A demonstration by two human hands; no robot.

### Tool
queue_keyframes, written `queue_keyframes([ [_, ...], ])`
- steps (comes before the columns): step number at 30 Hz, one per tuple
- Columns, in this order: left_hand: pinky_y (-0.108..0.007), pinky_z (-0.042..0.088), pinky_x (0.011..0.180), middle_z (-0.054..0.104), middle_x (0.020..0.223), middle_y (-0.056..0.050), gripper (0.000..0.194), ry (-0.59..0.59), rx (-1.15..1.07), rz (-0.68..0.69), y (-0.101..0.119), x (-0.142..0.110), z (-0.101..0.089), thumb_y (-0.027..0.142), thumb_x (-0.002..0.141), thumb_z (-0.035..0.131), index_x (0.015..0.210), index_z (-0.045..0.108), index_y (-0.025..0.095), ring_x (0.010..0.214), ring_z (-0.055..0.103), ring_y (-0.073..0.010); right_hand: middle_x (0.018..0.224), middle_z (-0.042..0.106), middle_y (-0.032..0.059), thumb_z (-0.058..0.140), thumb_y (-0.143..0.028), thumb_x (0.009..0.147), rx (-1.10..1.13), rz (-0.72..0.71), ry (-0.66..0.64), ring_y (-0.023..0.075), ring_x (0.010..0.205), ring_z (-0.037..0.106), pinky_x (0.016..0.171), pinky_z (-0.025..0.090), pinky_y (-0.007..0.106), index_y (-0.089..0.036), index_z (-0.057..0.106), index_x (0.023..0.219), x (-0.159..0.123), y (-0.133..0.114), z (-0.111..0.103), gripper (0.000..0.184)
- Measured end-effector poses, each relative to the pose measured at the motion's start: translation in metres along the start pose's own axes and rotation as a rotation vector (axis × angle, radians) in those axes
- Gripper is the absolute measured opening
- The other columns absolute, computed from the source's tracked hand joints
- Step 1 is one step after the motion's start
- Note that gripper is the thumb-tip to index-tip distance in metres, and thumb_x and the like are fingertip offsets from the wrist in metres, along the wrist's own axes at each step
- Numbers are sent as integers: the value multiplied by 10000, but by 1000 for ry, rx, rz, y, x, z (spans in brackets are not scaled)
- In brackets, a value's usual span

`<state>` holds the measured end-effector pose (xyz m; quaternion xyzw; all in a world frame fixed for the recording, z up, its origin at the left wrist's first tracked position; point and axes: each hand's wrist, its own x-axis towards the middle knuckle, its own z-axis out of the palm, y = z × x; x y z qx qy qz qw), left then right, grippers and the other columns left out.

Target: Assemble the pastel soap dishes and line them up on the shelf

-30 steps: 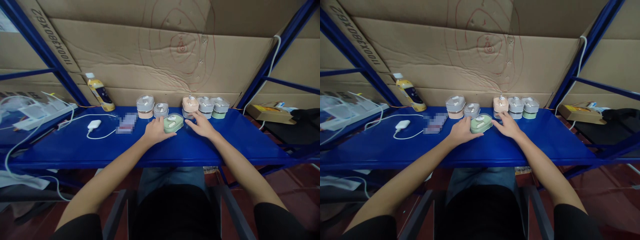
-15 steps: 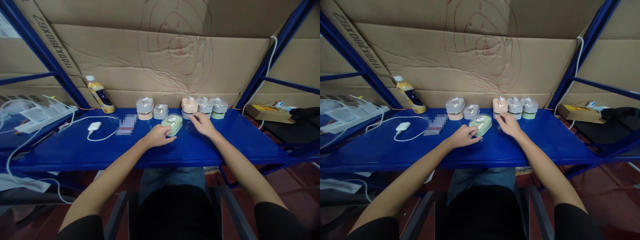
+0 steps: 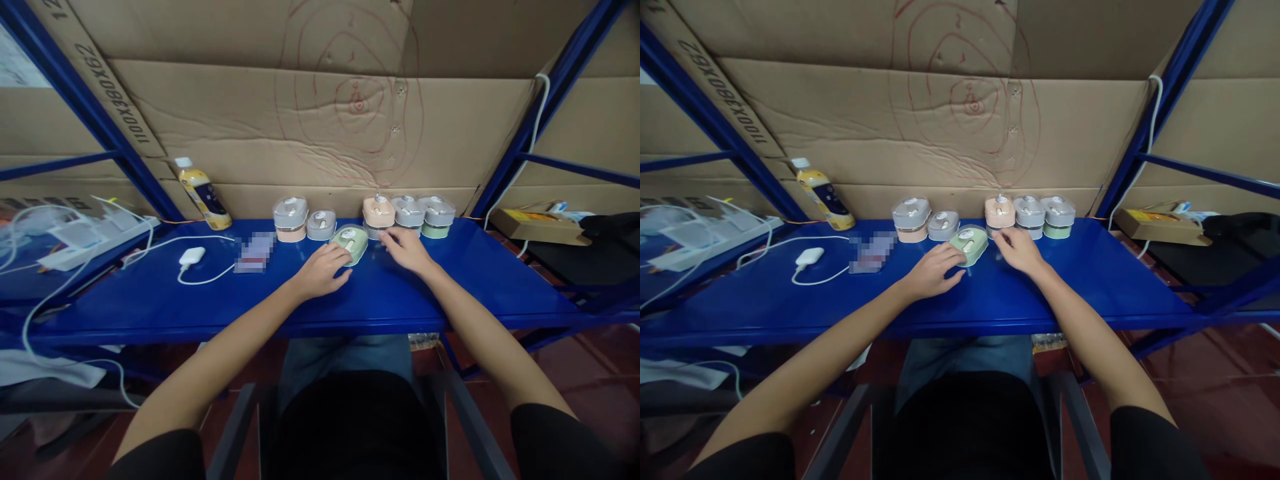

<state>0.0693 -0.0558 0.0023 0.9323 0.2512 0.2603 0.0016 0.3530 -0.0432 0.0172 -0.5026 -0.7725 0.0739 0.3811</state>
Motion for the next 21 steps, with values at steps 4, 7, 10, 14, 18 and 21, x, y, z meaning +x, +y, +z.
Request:
queue_keyframes([
  [4, -615, 453, 1214, 767, 1406, -123, 334, -56, 84, 28, 0, 3, 1, 247, 1065, 530, 1297, 767, 206, 1445, 567, -395, 780, 762, 84, 428, -680, 1091, 6, 15, -16, 223, 680, 675, 682, 508, 349, -228, 625, 755, 0, 0, -1, 597],
  [7, -683, 343, 1284, 753, 1455, -124, 391, -80, 117, 4, 0, 5, 5, 224, 1034, 568, 1374, 759, 206, 1567, 450, -446, 793, 772, 85, 432, -680, 1094, 9, 15, -18, 231, 689, 683, 687, 517, 356, -224, 652, 776, 0, 0, -1, 598],
  [10, -750, 251, 1301, 719, 1522, -120, 439, -101, 132, -30, -2, 6, 10, 223, 1032, 555, 1431, 739, 204, 1614, 378, -487, 785, 769, 81, 442, -682, 1097, 15, 6, -11, 240, 717, 696, 707, 524, 361, -219, 687, 805, 0, 2, -1, 600],
  [14, -775, 231, 1296, 683, 1569, -128, 475, -122, 114, -72, -10, 9, 13, 249, 1041, 547, 1487, 702, 201, 1658, 295, -503, 782, 766, 78, 451, -708, 1094, 26, 10, -15, 243, 736, 708, 719, 526, 360, -218, 705, 825, 0, 3, -1, 614],
  [18, -717, 267, 1319, 680, 1566, -150, 469, -144, 89, -79, -25, 22, 17, 277, 1026, 587, 1467, 711, 177, 1673, 283, -477, 805, 770, 82, 433, -728, 1093, 28, 21, -43, 226, 697, 695, 690, 515, 353, -219, 676, 796, -1, 1, -2, 638],
  [21, -719, 277, 1318, 674, 1566, -163, 436, -157, 120, -78, -34, 39, 25, 326, 1022, 611, 1405, 744, 167, 1669, 289, -482, 812, 773, 81, 432, -708, 1098, 28, 28, -59, 216, 683, 690, 677, 511, 344, -219, 663, 782, -1, 0, -3, 626],
])
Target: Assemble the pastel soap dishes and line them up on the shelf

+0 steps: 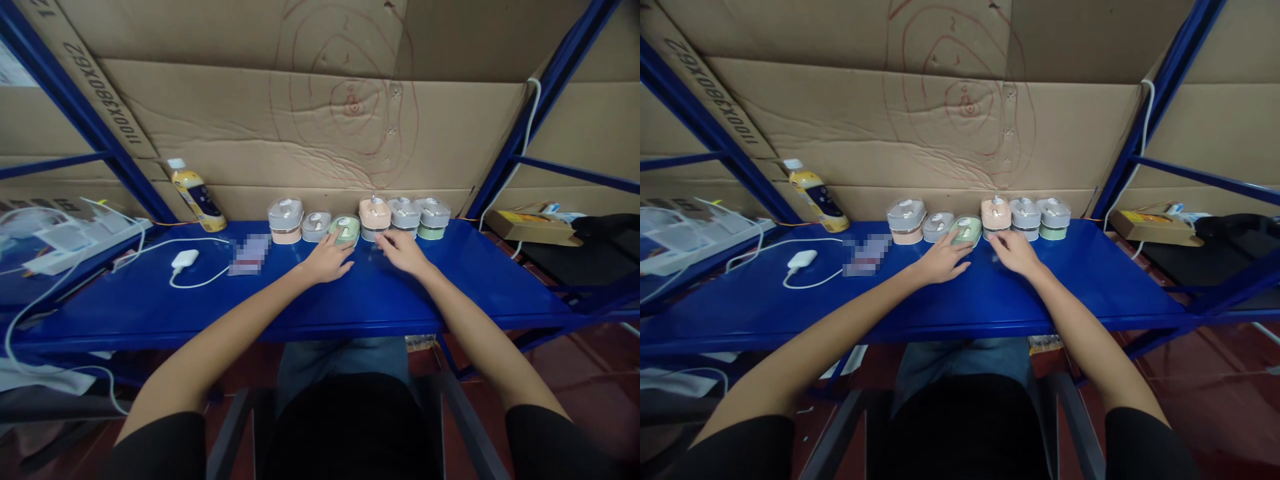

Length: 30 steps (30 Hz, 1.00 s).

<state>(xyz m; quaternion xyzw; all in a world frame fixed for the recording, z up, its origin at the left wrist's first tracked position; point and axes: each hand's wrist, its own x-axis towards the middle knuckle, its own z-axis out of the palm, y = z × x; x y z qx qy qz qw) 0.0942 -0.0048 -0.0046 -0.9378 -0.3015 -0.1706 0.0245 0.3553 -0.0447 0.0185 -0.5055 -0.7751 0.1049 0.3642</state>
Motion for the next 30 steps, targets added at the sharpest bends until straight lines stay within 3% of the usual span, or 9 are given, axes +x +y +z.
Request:
queue_keyframes([
  [5, -657, 336, 1335, 675, 1522, -187, 325, 17, -10, 10, -5, 29, 6, 315, 1017, 600, 1208, 805, 152, 1624, 405, -430, 811, 775, 80, 455, -646, 1106, -1, -2, -16, 222, 697, 707, 694, 517, 347, -217, 674, 785, 0, 0, -1, 579],
  [9, -629, 367, 1337, 698, 1448, -178, 278, 93, -43, 26, -17, 32, -1, 279, 994, 602, 1160, 795, 166, 1596, 458, -394, 780, 761, 76, 453, -652, 1107, -7, -9, -18, 224, 695, 711, 696, 506, 345, -214, 679, 782, -1, 0, 0, 591],
  [13, -599, 345, 1346, 575, 1612, -216, 467, 167, 69, -123, -36, 23, -13, 283, 1001, 595, 1436, 659, 126, 1621, 423, -398, 728, 737, 58, 473, -709, 1088, 9, -11, -16, 216, 675, 698, 686, 486, 331, -216, 675, 783, -1, 1, 1, 614],
  [16, -573, 332, 1337, 465, 1706, -273, 748, 63, 177, -293, -45, 17, -18, 344, 968, 674, 1621, 445, 59, 1643, 368, -446, 721, 730, 57, 474, -726, 1079, 21, -2, -11, 213, 663, 692, 678, 474, 330, -214, 677, 783, -1, 1, 1, 625],
  [18, -569, 344, 1316, 475, 1694, -291, 807, -12, 207, -342, -45, 13, -19, 383, 962, 693, 1633, 403, 41, 1619, 396, -469, 721, 727, 59, 471, -728, 1077, 24, 1, -13, 213, 663, 692, 674, 468, 331, -212, 680, 783, -1, 1, 0, 630],
  [22, -565, 393, 1261, 569, 1585, -312, 701, -37, 222, -308, -30, -3, -29, 398, 1017, 617, 1588, 449, 28, 1511, 518, -463, 702, 716, 54, 469, -740, 1073, 23, -7, -21, 211, 660, 689, 665, 458, 326, -212, 683, 787, -2, 1, -1, 637],
  [26, -549, 432, 1236, 622, 1502, -268, 679, -5, 203, -257, 4, -35, -46, 433, 1009, 649, 1566, 484, 82, 1436, 576, -430, 668, 699, 44, 468, -752, 1069, 24, -14, -9, 204, 651, 672, 660, 453, 321, -216, 681, 781, -2, 2, -1, 645],
  [28, -565, 488, 1173, 604, 1501, -277, 716, 58, 235, -348, 22, -51, -53, 518, 996, 679, 1550, 504, 98, 1408, 581, -459, 670, 699, 43, 466, -747, 1070, 23, -16, -7, 200, 652, 667, 660, 453, 318, -215, 676, 774, -2, 2, 0, 644],
  [30, -612, 543, 1070, 578, 1482, -339, 873, 105, 295, -547, 38, -62, -56, 650, 951, 715, 1555, 493, 59, 1375, 575, -542, 678, 704, 45, 462, -737, 1074, 24, -17, -7, 197, 648, 662, 660, 454, 320, -216, 666, 763, -2, 1, 0, 640],
])
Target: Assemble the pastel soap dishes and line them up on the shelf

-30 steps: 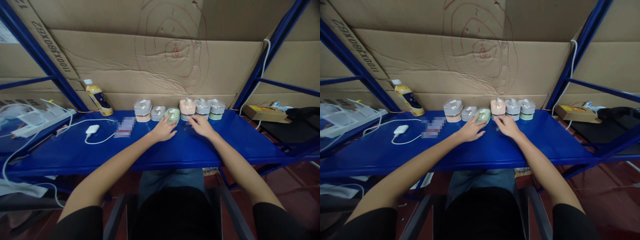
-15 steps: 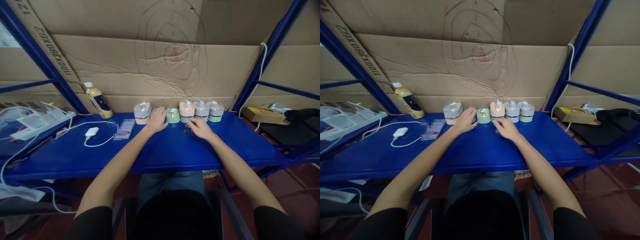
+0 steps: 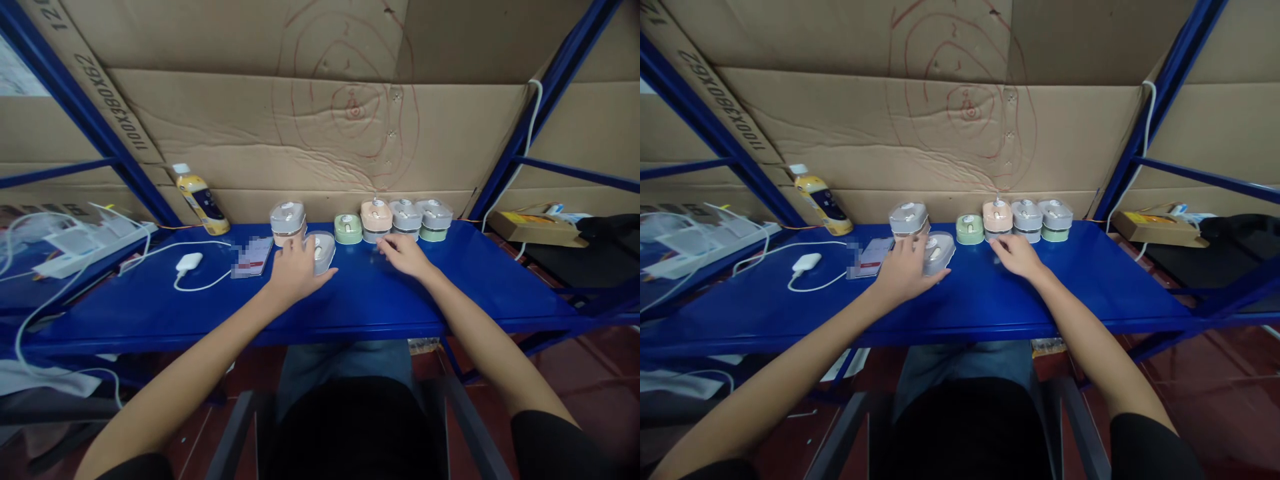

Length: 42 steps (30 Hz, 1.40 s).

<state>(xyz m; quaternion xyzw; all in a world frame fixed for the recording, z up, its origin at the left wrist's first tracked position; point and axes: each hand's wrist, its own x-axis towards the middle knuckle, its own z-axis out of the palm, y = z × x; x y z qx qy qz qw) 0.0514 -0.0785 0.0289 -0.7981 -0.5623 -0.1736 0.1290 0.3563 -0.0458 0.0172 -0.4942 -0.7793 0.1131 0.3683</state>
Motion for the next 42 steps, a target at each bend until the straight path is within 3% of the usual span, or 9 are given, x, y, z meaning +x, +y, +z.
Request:
queue_keyframes([
  [4, -583, 610, 883, 626, 1342, -341, 908, -137, 52, -171, 10, -11, -4, 760, 954, 651, 1504, 548, 45, 1137, 703, -540, 699, 718, 51, 498, -694, 1065, 14, -18, 8, 200, 652, 657, 669, 465, 335, -219, 655, 743, 0, -3, 0, 595],
  [9, -525, 628, 872, 612, 1350, -262, 547, -173, 50, -126, 23, -3, -3, 471, 1058, 563, 1482, 590, 127, 1133, 736, -459, 890, 779, 83, 639, -615, 1002, 57, -96, 53, 221, 752, 691, 742, 543, 372, -214, 729, 898, 0, -2, 3, 424],
  [14, -510, 631, 872, 559, 1399, -224, 539, -169, -31, -59, 40, -8, -2, 466, 1024, 628, 1475, 601, 173, 1118, 742, -428, 1076, 768, 126, 752, -633, 921, 56, -174, 78, 260, 900, 730, 801, 601, 419, -218, 747, 1046, 1, 3, 10, 434],
  [22, -513, 625, 907, 585, 1377, -191, 652, -165, -281, -10, 48, -16, 0, 649, 911, 771, 1318, 582, 176, 1085, 750, -397, 539, 605, -32, 452, -813, 1035, 314, 151, 143, 155, 393, 532, 417, 385, 279, -249, 630, 976, -2, -10, 3, 593],
  [28, -524, 565, 1099, 670, 1320, -121, 692, -222, -678, 341, 25, 24, 30, 599, 781, 898, 1270, 576, 230, 1242, 695, -354, 594, 547, 32, 174, -880, 1046, 176, -18, 267, 224, 637, 597, 619, 454, 365, -254, 550, 727, -7, -10, -2, 797],
  [31, -572, 502, 1200, 645, 1484, -177, 920, -247, -855, 420, 17, 34, 44, 578, 712, 962, 1442, 531, 219, 1399, 641, -391, 693, 614, 49, 334, -843, 1042, 41, -57, 196, 245, 709, 620, 709, 498, 398, -246, 605, 796, -10, -12, 4, 700],
  [34, -627, 468, 1226, 599, 1563, -238, 1189, -247, -944, 396, 13, 33, 55, 562, 657, 1006, 1614, 396, 209, 1463, 604, -432, 1070, 745, 117, 696, -778, 908, -33, -165, 21, 317, 1000, 705, 919, 576, 464, -229, 718, 1143, -11, -16, 11, 597],
  [38, -630, 472, 1217, 615, 1557, -236, 1238, -267, -999, 391, 11, 27, 63, 510, 683, 997, 1675, 315, 222, 1460, 611, -433, 1464, 680, 172, 933, -702, 710, -15, -284, -237, 410, 1338, 659, 1146, 532, 590, -253, 611, 1512, -11, -17, 16, 974],
  [42, -610, 456, 1239, 612, 1562, -238, 1296, -263, -987, 349, 8, 27, 66, 526, 682, 996, 1702, 266, 202, 1477, 594, -434, 1498, 697, 166, 957, -636, 704, 8, -281, -280, 410, 1352, 678, 1152, 538, 583, -246, 611, 1521, -11, -16, 15, 969],
])
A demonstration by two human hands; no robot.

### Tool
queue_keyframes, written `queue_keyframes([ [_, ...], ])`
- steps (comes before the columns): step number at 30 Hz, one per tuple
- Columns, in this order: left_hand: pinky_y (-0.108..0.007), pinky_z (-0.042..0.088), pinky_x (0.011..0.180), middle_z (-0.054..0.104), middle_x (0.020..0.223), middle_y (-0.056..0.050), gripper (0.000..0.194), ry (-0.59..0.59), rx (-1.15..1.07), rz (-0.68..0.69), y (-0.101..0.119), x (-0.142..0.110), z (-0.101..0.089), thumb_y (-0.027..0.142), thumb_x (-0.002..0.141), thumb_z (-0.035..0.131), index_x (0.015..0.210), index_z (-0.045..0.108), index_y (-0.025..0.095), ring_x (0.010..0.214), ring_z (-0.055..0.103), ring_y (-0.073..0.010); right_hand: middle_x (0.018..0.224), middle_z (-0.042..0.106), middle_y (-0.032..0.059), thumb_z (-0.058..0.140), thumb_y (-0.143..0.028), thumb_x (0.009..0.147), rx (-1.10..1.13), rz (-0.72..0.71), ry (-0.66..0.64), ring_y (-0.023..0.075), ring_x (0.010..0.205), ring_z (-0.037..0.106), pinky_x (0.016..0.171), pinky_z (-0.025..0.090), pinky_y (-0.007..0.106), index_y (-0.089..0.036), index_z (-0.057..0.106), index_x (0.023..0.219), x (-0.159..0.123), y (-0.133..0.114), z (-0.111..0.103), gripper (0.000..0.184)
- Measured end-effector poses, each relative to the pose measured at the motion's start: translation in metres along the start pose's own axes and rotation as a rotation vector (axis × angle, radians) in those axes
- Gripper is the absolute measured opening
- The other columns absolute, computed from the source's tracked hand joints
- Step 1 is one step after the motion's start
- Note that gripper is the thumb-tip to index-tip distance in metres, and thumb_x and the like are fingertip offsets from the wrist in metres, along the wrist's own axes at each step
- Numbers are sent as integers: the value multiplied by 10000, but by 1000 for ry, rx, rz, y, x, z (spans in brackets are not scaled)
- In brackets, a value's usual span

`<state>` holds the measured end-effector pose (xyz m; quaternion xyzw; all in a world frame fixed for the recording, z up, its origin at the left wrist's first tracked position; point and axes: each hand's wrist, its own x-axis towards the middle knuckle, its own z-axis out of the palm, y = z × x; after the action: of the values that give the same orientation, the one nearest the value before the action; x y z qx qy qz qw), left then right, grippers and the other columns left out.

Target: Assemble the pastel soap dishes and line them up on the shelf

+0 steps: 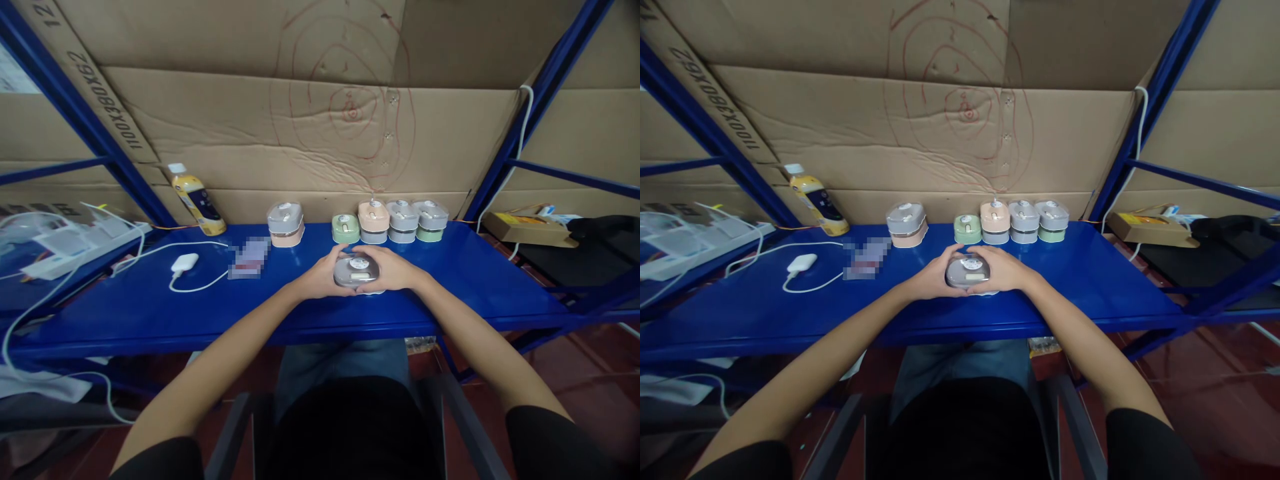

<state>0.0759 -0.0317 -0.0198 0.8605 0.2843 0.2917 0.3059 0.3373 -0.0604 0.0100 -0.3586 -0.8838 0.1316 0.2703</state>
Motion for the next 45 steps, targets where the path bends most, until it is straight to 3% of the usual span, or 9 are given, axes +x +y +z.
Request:
queue_keyframes([
  [4, -593, 471, 1234, 603, 1555, -216, 1298, 25, 84, -6, 0, -3, -9, 553, 719, 974, 1740, 255, 197, 1459, 596, -420, 1385, 753, 150, 839, -656, 848, 56, 42, 123, 364, 1225, 731, 1069, 578, 527, -224, 648, 1436, -2, 6, -12, 754],
  [8, -547, 439, 1285, 600, 1488, -143, 691, -28, 220, 47, 6, -6, -14, 534, 902, 838, 1516, 680, 257, 1438, 597, -354, 1321, 768, 165, 724, -698, 936, 45, 213, 286, 347, 1087, 748, 976, 599, 517, -202, 633, 1418, -6, 22, -28, 698],
  [11, -534, 438, 1297, 576, 1495, -135, 439, -55, 249, 45, 11, -7, -13, 510, 1003, 726, 1361, 807, 268, 1447, 586, -339, 1279, 782, 167, 684, -753, 942, 49, 296, 355, 347, 1049, 749, 949, 603, 519, -205, 645, 1395, -7, 33, -34, 712],
  [15, -527, 451, 1289, 595, 1492, -151, 449, -3, 262, 43, 16, -6, -18, 520, 1056, 626, 1341, 818, 231, 1449, 578, -344, 1219, 791, 162, 668, -790, 932, 52, 321, 373, 341, 1014, 752, 932, 606, 519, -198, 650, 1393, -7, 40, -34, 751],
  [19, -537, 464, 1267, 602, 1468, -167, 512, 106, 326, -35, 8, -3, -38, 569, 1053, 561, 1273, 825, 190, 1410, 600, -343, 1164, 791, 155, 699, -779, 913, 24, 338, 351, 343, 997, 749, 912, 608, 514, -197, 660, 1384, -7, 40, -35, 750],
  [25, -562, 455, 1252, 685, 1247, -152, 569, 166, 428, -170, -9, -1, -58, 631, 1035, 524, 1175, 828, 171, 1343, 616, -343, 1137, 788, 138, 764, -739, 872, -29, 327, 265, 347, 983, 739, 902, 610, 523, -223, 674, 1382, -9, 40, -39, 730],
  [30, -531, 478, 1248, 630, 1402, -170, 526, 106, 375, -74, 2, -4, -42, 596, 1033, 562, 1224, 817, 177, 1340, 645, -327, 1112, 784, 145, 818, -707, 819, -25, 355, 287, 346, 972, 737, 890, 607, 514, -197, 662, 1400, -8, 40, -36, 788],
  [37, -507, 463, 1287, 559, 1531, -147, 451, -9, 286, 58, 18, -14, -13, 541, 941, 769, 1267, 803, 231, 1434, 609, -348, 1166, 791, 152, 817, -715, 821, -37, 345, 406, 336, 963, 731, 887, 601, 516, -200, 666, 1404, -8, 39, -35, 792],
  [45, -487, 468, 1292, 523, 1577, -144, 570, -33, 330, 71, 23, -16, -6, 404, 884, 815, 1416, 699, 236, 1475, 583, -355, 1168, 779, 155, 819, -712, 820, -17, 356, 321, 331, 950, 731, 879, 601, 500, -187, 652, 1404, -7, 33, -30, 803],
])
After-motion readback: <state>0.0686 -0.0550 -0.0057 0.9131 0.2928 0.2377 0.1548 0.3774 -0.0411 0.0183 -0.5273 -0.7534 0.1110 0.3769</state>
